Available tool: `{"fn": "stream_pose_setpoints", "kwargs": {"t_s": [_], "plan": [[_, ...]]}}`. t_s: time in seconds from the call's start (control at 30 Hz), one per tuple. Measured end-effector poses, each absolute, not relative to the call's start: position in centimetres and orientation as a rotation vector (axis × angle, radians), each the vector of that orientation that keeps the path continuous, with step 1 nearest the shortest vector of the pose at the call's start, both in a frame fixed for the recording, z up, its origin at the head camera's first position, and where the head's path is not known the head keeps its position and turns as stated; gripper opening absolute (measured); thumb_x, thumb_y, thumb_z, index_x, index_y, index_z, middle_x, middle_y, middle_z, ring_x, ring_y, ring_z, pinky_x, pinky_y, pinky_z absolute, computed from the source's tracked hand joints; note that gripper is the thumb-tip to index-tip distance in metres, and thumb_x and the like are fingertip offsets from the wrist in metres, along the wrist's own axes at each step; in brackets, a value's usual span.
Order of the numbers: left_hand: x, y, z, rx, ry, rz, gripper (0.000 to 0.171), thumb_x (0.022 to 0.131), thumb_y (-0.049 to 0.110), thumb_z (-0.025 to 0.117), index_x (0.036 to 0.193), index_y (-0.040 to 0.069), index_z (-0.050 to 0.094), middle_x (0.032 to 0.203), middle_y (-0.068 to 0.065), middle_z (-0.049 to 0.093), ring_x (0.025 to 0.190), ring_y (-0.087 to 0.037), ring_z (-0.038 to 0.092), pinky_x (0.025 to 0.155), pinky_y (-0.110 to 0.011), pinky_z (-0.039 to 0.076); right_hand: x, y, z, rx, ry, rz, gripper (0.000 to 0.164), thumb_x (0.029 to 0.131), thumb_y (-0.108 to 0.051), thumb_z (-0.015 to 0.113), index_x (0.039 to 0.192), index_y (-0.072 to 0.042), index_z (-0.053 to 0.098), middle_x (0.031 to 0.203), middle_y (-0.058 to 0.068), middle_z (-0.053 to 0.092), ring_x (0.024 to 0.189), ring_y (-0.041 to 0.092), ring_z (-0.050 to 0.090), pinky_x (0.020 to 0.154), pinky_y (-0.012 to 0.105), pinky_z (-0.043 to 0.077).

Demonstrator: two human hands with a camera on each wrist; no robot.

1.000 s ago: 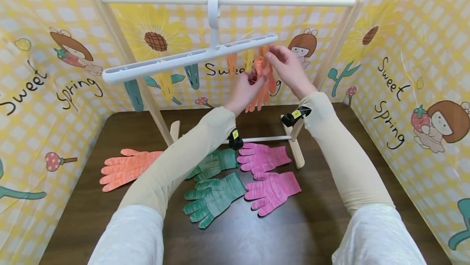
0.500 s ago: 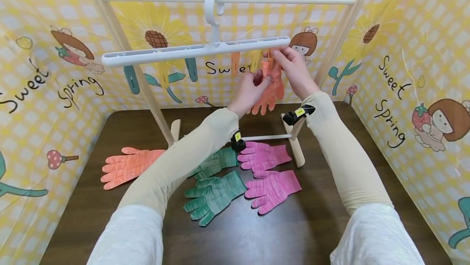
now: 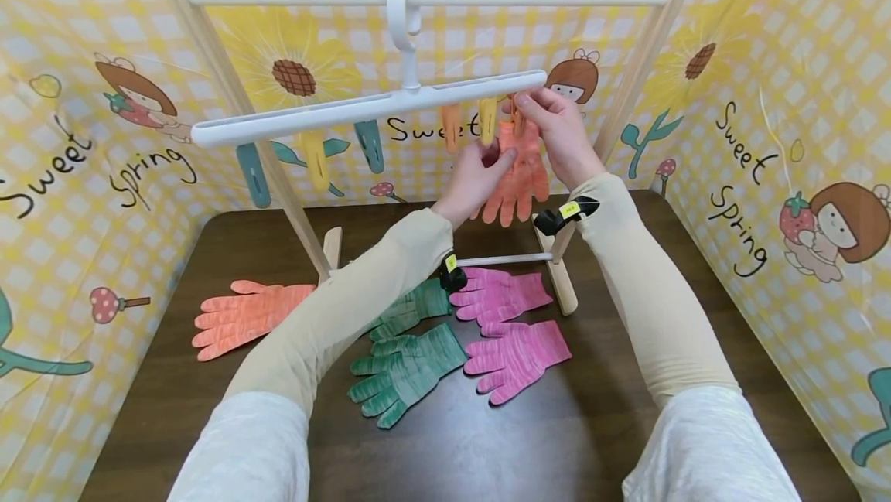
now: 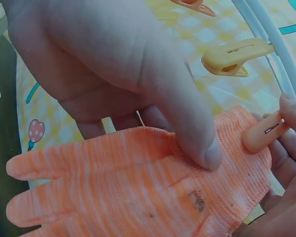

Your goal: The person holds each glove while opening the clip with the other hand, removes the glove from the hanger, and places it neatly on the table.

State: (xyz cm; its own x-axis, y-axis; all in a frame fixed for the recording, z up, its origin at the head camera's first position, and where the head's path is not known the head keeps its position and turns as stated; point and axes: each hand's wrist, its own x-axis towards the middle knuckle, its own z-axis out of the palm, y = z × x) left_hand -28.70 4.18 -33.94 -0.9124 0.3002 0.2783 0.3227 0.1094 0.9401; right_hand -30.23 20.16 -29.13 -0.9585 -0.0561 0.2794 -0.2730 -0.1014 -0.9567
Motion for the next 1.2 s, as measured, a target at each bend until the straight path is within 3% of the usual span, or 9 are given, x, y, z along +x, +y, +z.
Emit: {"fn": "stream_pose_setpoints", "kwargs": {"t_s": [0.2, 0.37, 0.63, 0.8, 1.0, 1.2], "plan": [[-28.8, 3.9, -34.5, -0.657, -2.335, -1.917, 0.021, 0.105, 0.017, 0.062, 0.088, 0.005, 0.06, 0.078, -0.004, 0.059, 0.072, -0.016, 0.052, 0.067, -0.026, 0.042, -30.1, 20.1, -29.3, 0.363, -2.006, 2.192, 0.026, 0.105, -0.018, 0.064, 0.119, 0.003, 0.072, 0.091, -0.001, 0.075, 0.107, 0.016, 0.058, 0.094, 0.032, 0.041], [-28.7, 3.5, -35.0, -0.676, -2.347, -1.872, 0.021, 0.105, 0.016, 0.063, 0.088, 0.003, 0.063, 0.078, -0.004, 0.059, 0.071, -0.016, 0.051, 0.067, -0.026, 0.042, -30.0, 19.9, -29.4, 0.335, -1.996, 2.208, 0.019, 0.104, -0.018, 0.065, 0.113, -0.004, 0.075, 0.091, -0.003, 0.076, 0.104, 0.015, 0.06, 0.096, 0.034, 0.04], [-28.1, 2.3, -36.4, -0.674, -2.362, -1.944, 0.017, 0.106, 0.016, 0.061, 0.103, 0.001, 0.065, 0.09, -0.005, 0.061, 0.082, -0.017, 0.054, 0.075, -0.026, 0.044, -29.9, 19.8, -29.4, 0.33, -1.997, 2.21, 0.018, 0.105, -0.018, 0.064, 0.11, -0.003, 0.073, 0.093, -0.004, 0.076, 0.107, 0.015, 0.061, 0.105, 0.041, 0.038], [-27.6, 0.9, -37.4, -0.659, -2.443, -1.916, 0.02, 0.108, 0.022, 0.059, 0.108, 0.003, 0.065, 0.097, -0.008, 0.065, 0.087, -0.019, 0.057, 0.079, -0.03, 0.046, -29.8, 19.8, -29.4, 0.346, -2.005, 2.223, 0.025, 0.105, -0.02, 0.064, 0.117, 0.001, 0.071, 0.096, 0.0, 0.075, 0.098, 0.019, 0.069, 0.108, 0.047, 0.039], [-26.6, -0.6, -38.5, -0.662, -2.492, -1.791, 0.02, 0.107, 0.022, 0.061, 0.096, 0.005, 0.062, 0.087, -0.007, 0.061, 0.08, -0.022, 0.051, 0.075, -0.031, 0.042, -29.7, 19.8, -29.5, 0.372, -1.998, 2.233, 0.025, 0.105, -0.022, 0.064, 0.112, 0.001, 0.07, 0.105, 0.005, 0.073, 0.092, 0.018, 0.067, 0.1, 0.04, 0.046], [-25.4, -2.4, -39.1, -0.622, -2.528, -1.735, 0.02, 0.106, 0.025, 0.063, 0.096, 0.007, 0.064, 0.087, -0.007, 0.064, 0.08, -0.022, 0.054, 0.074, -0.032, 0.045, -29.8, 19.6, -29.5, 0.374, -1.946, 2.269, 0.021, 0.105, -0.02, 0.063, 0.103, -0.001, 0.072, 0.115, 0.012, 0.073, 0.094, 0.022, 0.068, 0.094, 0.034, 0.05]]}}
